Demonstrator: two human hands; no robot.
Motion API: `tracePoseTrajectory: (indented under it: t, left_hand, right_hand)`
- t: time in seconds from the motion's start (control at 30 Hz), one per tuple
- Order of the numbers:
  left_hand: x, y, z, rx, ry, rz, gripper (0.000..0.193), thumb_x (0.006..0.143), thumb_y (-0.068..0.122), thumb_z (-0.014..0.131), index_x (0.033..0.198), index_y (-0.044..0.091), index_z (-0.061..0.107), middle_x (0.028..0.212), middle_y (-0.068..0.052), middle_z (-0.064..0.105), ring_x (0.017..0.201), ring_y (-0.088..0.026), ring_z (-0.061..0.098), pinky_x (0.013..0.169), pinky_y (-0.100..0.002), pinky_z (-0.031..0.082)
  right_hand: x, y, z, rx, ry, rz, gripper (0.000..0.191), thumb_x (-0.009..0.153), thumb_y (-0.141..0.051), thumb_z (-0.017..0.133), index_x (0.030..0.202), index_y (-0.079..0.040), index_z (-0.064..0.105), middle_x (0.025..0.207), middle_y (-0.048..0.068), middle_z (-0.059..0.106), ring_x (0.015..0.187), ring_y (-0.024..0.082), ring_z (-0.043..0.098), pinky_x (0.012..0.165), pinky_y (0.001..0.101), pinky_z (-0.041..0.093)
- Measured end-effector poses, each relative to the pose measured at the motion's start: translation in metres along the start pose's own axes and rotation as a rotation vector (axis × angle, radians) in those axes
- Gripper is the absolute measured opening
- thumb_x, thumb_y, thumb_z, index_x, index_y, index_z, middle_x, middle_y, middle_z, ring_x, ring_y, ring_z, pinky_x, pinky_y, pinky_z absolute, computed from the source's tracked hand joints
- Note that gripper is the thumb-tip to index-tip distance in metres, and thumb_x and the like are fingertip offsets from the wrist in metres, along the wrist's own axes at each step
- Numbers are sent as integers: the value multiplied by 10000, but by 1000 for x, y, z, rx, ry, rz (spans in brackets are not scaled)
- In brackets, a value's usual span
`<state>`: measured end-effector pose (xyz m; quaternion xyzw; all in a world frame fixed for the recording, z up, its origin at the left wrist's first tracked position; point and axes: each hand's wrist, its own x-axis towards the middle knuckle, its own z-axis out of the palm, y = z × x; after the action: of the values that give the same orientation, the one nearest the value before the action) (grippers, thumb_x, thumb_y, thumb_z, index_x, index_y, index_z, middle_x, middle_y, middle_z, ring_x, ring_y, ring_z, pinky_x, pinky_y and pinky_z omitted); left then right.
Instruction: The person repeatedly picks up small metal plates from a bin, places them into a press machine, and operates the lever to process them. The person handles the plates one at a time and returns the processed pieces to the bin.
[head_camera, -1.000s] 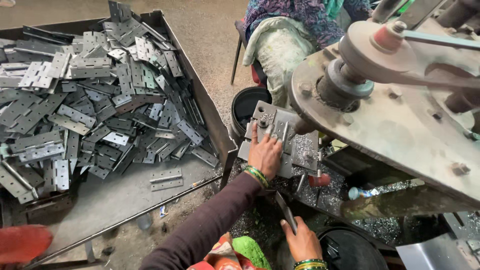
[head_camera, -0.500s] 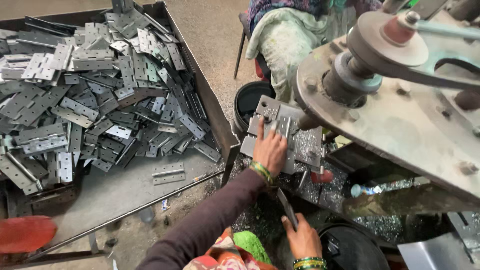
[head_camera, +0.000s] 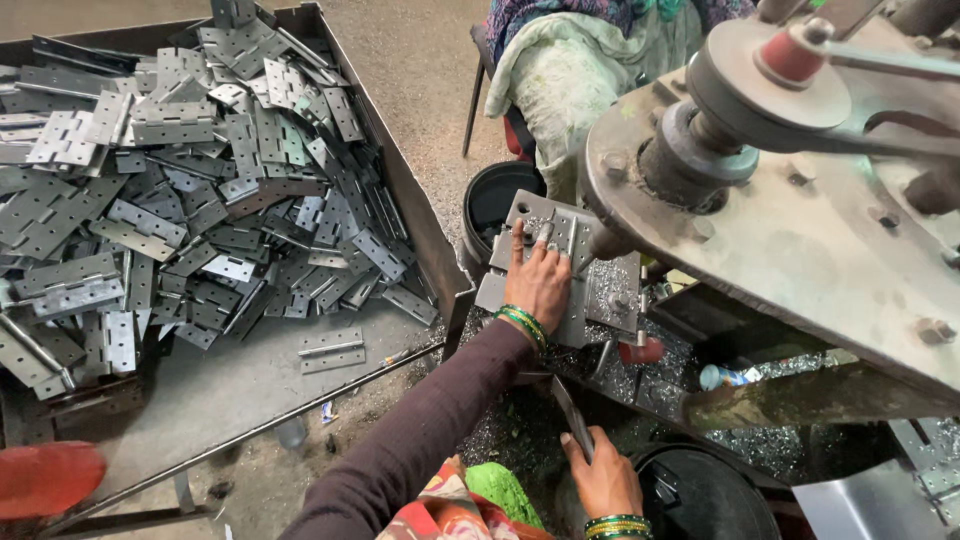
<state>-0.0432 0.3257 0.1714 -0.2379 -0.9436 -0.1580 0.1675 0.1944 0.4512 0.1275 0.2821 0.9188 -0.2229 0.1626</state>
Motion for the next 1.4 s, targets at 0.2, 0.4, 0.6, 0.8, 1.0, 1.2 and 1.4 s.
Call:
tracePoseTrajectory:
  t: [0.2, 0.4, 0.6, 0.8, 1.0, 1.2, 1.4]
  left_hand:
    - [-5, 1, 7, -24, 76, -5, 212, 920, 96, 525, 1043, 32, 685, 1046, -132, 682, 1321, -310, 558, 1285, -639, 26]
    - [-19, 0, -2, 44, 229, 63, 270, 852, 115, 543, 1073, 21, 665, 1152, -152, 681, 1357, -327, 525, 1253, -653, 27]
    - [-37, -9, -25, 26, -86, 95, 356, 900, 156, 590, 1231, 35, 637, 1245, -136, 639, 1457, -350, 394, 1229, -745, -9]
    - [-19, -7, -34, -91, -3, 17, 755, 727, 370, 721, 1368, 16, 536, 1420, -153, 526, 1456, -375, 327, 1149, -721, 2]
    - [-112, -42, -31, -222, 66, 269, 581, 916, 353, 699, 1419, 94, 566, 1505, -101, 521, 1489, -290, 410, 1267, -661, 118]
    - [-238, -143, -28, -84, 89, 79, 394, 875, 172, 704, 1264, 158, 640, 1473, -56, 614, 1442, -237, 487, 1247, -479, 261]
    - [-271, -240, -20, 123, -109, -639, 737, 697, 270, 878, 1331, 99, 542, 1438, -114, 525, 1356, -327, 444, 1046, -596, 354]
  right_hand:
    - [20, 40, 94, 104, 132, -12, 734, 899, -678, 521, 1256, -44, 620, 1022, 273, 731, 978, 462, 712, 843, 509, 558]
    - [37, 68, 126, 144, 173, -53, 733, 901, -678, 547, 1267, -51, 648, 1124, 292, 705, 1071, 483, 671, 894, 534, 529]
    - [25, 37, 54, 34, -19, 32, 542, 892, -616, 588, 1098, -131, 713, 983, 218, 764, 1006, 439, 723, 870, 505, 558]
    - [15, 22, 23, 58, -8, 10, 446, 881, -594, 608, 1083, -200, 658, 957, 223, 768, 1014, 451, 706, 866, 522, 548]
    - [48, 62, 62, 59, 67, 29, 469, 859, -594, 635, 1187, -260, 656, 970, 236, 760, 1001, 472, 720, 859, 546, 556]
    - [97, 89, 106, 229, 193, -214, 411, 870, -439, 722, 1089, -92, 702, 798, 199, 739, 759, 366, 734, 770, 487, 586]
    - [107, 95, 119, 369, 201, -258, 371, 857, -279, 787, 1033, 38, 708, 721, 181, 724, 642, 263, 723, 725, 423, 595]
